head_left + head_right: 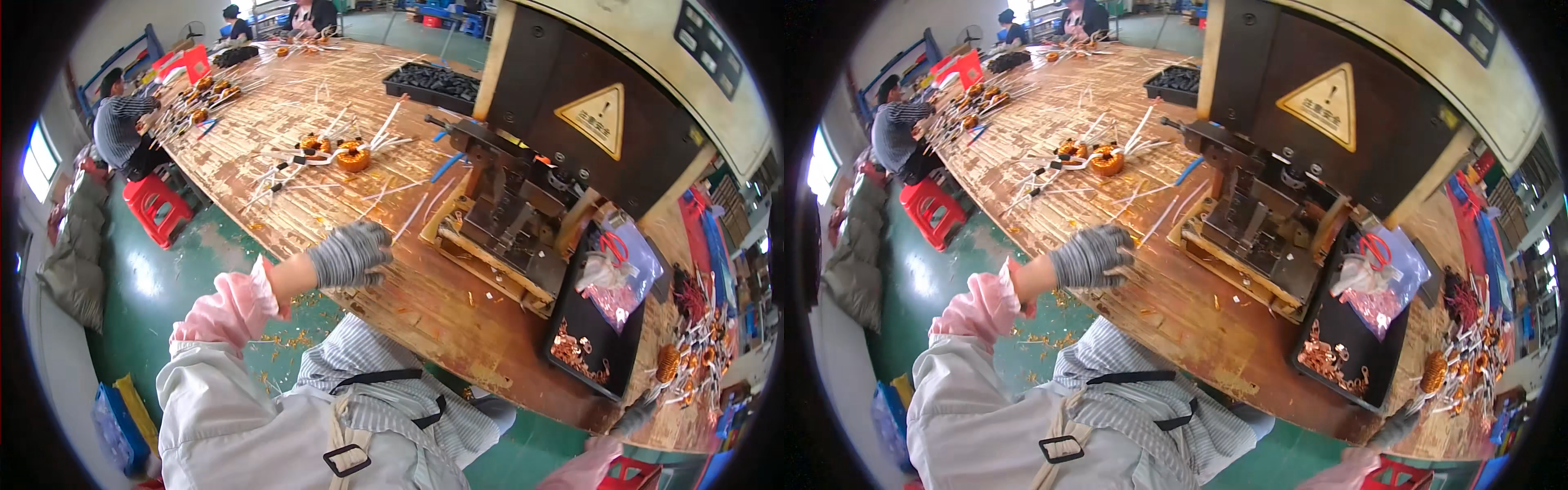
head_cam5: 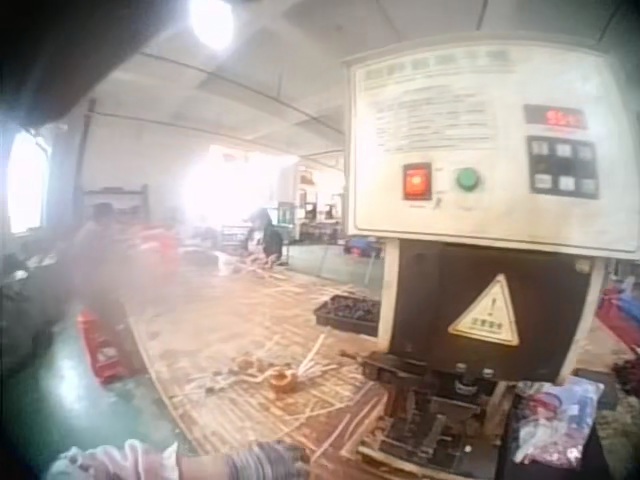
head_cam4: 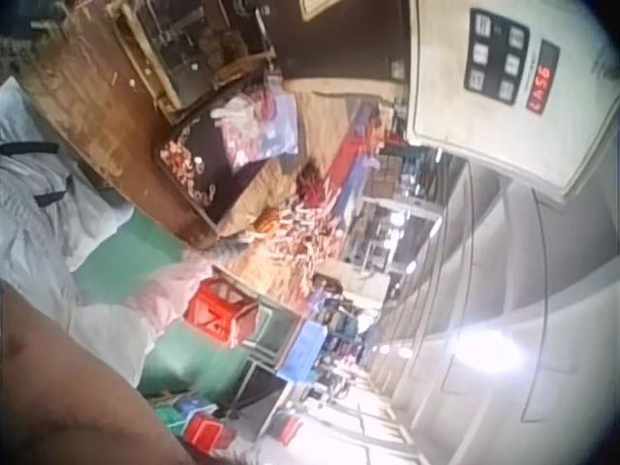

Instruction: Using a workbench crimping machine to attach copper terminals to the ends of wires on toroidal coils.

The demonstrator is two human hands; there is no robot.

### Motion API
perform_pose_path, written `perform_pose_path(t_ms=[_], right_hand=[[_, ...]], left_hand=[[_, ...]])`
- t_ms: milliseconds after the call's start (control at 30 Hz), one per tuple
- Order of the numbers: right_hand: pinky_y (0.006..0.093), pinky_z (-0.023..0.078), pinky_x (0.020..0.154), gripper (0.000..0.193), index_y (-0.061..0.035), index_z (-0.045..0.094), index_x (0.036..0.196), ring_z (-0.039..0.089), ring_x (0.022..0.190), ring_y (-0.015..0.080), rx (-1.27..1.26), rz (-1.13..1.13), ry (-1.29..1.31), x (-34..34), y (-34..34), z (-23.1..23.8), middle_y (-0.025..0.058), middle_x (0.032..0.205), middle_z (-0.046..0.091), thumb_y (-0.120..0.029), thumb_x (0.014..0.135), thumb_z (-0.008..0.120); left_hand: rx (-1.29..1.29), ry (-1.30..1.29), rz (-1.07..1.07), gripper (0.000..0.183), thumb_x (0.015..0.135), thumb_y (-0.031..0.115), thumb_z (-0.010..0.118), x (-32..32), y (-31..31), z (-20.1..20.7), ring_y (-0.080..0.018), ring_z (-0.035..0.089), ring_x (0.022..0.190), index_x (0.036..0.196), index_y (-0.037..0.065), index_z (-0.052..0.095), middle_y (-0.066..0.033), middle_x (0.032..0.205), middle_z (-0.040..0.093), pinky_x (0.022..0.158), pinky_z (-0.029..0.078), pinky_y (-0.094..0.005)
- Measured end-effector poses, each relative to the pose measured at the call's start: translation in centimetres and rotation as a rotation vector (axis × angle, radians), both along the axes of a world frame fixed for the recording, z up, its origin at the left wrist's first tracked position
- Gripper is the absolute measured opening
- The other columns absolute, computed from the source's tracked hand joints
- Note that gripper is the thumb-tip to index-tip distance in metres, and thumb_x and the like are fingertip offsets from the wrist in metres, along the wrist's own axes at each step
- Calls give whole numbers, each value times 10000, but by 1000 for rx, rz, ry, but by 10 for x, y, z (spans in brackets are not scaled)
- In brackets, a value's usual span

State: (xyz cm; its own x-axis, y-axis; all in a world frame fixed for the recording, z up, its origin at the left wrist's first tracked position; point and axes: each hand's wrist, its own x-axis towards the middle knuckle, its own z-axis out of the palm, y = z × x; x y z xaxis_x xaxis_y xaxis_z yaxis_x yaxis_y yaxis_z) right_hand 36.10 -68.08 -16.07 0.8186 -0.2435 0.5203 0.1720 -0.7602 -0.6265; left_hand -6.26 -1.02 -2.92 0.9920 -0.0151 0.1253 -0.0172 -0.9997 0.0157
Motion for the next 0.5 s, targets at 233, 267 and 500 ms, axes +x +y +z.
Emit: perform_pose_path(t_ms=[233,267,500], right_hand=[[348,400,973,417,-10,544,1243,533,1113,269,-182,111,71,-12,69,77,157,1220,571,-273,922,591],[348,404,968,413,-12,549,1236,536,1105,267,-161,116,14,-23,79,81,154,1205,575,-275,921,592],[375,431,932,343,-2,576,1151,545,1063,250,-152,219,-45,-165,112,76,126,1140,581,-254,919,598]], left_hand=[[86,17,564,461,780,389,701,20,103,29,-342,528,1132,1124,94,618,-172,1214,547,973,429,-429],[93,-21,639,481,772,391,707,25,119,27,-349,519,1146,1141,96,614,-184,1228,540,977,425,-434],[59,68,911,647,758,513,667,69,192,-26,-402,401,1265,1258,114,569,-225,1387,411,1044,362,-450]])
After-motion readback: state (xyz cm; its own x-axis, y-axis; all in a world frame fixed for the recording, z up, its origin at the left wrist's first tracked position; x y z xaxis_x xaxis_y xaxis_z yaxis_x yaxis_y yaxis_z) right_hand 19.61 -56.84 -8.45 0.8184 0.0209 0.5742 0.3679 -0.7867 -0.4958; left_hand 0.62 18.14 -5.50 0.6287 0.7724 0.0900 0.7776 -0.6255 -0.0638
